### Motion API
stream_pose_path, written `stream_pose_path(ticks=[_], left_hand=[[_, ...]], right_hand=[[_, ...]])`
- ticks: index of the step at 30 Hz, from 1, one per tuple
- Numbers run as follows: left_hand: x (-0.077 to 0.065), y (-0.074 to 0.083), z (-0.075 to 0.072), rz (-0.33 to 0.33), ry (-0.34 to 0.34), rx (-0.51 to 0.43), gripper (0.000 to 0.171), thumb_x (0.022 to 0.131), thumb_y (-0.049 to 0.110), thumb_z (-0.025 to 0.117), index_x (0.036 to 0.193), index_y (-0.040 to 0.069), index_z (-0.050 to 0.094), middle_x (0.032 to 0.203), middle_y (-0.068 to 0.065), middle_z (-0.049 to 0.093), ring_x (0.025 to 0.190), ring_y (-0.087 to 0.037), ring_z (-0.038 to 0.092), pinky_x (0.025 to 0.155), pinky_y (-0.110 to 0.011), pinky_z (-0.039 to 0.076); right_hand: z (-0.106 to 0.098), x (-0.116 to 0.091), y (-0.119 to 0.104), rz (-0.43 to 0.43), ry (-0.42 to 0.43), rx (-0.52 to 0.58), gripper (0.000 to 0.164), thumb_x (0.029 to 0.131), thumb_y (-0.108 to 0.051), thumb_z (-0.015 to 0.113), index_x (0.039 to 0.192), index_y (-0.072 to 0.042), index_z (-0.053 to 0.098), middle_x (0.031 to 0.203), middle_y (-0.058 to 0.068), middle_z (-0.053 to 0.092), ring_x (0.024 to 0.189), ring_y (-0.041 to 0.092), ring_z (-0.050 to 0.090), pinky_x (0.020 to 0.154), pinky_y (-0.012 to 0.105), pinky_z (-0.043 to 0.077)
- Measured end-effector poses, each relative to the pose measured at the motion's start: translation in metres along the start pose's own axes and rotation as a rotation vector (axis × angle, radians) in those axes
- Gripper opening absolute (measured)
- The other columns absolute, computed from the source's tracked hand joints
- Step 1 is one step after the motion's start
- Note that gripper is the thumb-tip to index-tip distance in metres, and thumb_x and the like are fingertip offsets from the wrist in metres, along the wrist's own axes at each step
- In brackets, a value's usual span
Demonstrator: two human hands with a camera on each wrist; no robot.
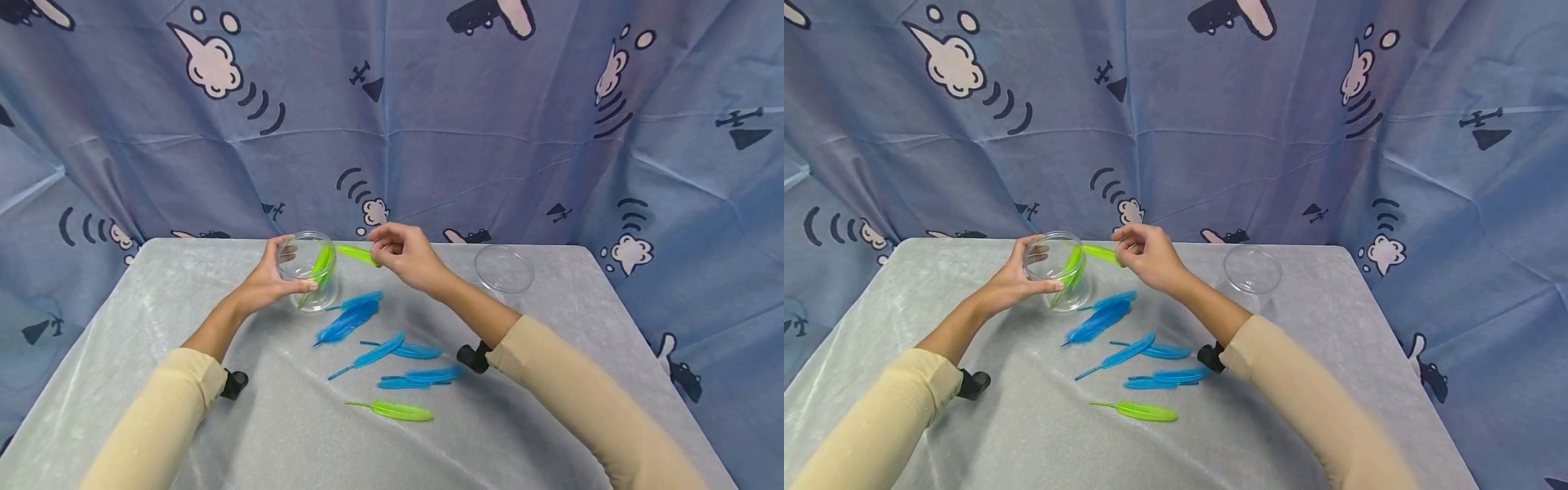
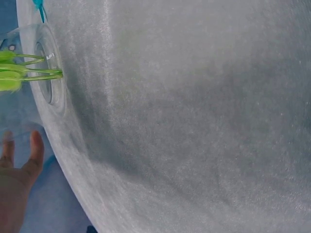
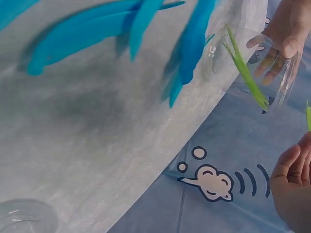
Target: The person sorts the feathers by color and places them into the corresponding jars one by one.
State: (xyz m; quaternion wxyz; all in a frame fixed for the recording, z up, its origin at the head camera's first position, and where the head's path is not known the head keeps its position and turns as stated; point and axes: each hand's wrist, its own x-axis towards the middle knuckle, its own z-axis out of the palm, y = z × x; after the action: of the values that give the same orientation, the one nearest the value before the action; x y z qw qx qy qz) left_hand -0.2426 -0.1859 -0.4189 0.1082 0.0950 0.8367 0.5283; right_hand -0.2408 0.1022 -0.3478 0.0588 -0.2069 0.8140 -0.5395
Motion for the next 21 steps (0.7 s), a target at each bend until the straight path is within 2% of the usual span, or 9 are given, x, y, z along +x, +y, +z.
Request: stream_pose_path(ticks=[6, 15, 21], left_hand=[[0.001, -0.001, 0.000, 0.000, 0.001, -0.004, 0.107, 0.084, 0.027, 0.082, 0.156, 0.016, 0.003, 0.160, -0.022, 0.019, 0.148, -0.038, 0.020, 0.104, -0.060, 0.040], [0.001, -0.001, 0.000, -0.006, 0.008, -0.011, 0.106, 0.084, 0.026, 0.082, 0.156, 0.017, 0.004, 0.160, -0.021, 0.018, 0.148, -0.037, 0.020, 0.106, -0.060, 0.038], [0.001, -0.001, 0.000, -0.005, 0.007, -0.008, 0.108, 0.083, 0.028, 0.083, 0.156, 0.017, 0.004, 0.158, -0.023, 0.021, 0.146, -0.038, 0.022, 0.105, -0.060, 0.038]], right_hand=[[0.009, 0.012, -0.007, 0.013, -0.041, -0.030, 0.020, 0.095, -0.001, 0.060, 0.114, 0.000, 0.066, 0.091, 0.011, 0.068, 0.072, 0.021, 0.061, 0.065, 0.028, 0.049], [0.021, 0.025, -0.014, -0.004, -0.084, -0.085, 0.020, 0.093, 0.002, 0.061, 0.112, 0.001, 0.066, 0.090, 0.011, 0.067, 0.077, 0.027, 0.063, 0.065, 0.026, 0.049], [0.029, 0.031, -0.016, -0.025, -0.105, -0.110, 0.021, 0.093, 0.002, 0.061, 0.113, 0.003, 0.066, 0.088, 0.011, 0.066, 0.072, 0.021, 0.062, 0.064, 0.025, 0.049]])
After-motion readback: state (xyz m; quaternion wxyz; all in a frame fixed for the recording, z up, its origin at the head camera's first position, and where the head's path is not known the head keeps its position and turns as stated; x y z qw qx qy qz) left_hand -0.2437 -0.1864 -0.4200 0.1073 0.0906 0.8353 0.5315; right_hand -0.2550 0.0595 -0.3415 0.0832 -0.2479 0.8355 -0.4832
